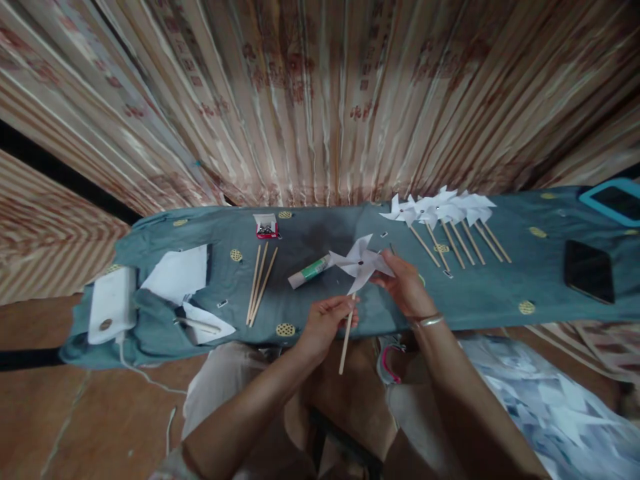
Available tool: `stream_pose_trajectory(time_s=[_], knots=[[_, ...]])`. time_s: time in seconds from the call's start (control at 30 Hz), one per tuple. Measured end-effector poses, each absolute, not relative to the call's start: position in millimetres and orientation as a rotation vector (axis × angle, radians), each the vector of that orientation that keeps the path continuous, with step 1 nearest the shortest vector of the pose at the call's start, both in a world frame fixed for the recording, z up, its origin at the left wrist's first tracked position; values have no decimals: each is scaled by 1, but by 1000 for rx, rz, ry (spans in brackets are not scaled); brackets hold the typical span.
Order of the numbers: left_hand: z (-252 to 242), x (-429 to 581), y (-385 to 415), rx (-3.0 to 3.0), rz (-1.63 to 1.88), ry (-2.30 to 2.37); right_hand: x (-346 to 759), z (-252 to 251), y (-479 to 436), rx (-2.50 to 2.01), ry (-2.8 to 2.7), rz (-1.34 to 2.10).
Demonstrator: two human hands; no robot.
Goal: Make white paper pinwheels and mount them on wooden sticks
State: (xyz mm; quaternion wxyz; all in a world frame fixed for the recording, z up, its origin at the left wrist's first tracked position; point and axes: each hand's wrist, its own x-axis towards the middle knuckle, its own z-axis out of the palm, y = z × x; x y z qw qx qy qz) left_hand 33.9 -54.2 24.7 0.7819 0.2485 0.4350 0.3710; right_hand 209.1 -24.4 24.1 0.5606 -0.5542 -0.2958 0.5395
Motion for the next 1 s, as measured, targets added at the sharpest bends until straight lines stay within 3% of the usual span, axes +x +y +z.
stream_pose_trajectory(time_s=[0.3, 1.0], knots=[[4, 52, -20, 565, 741, 957, 225, 23, 14, -1309, -622, 1020], [-6, 42, -14, 484, 800, 1004, 228, 16, 24, -1454, -632, 1181]])
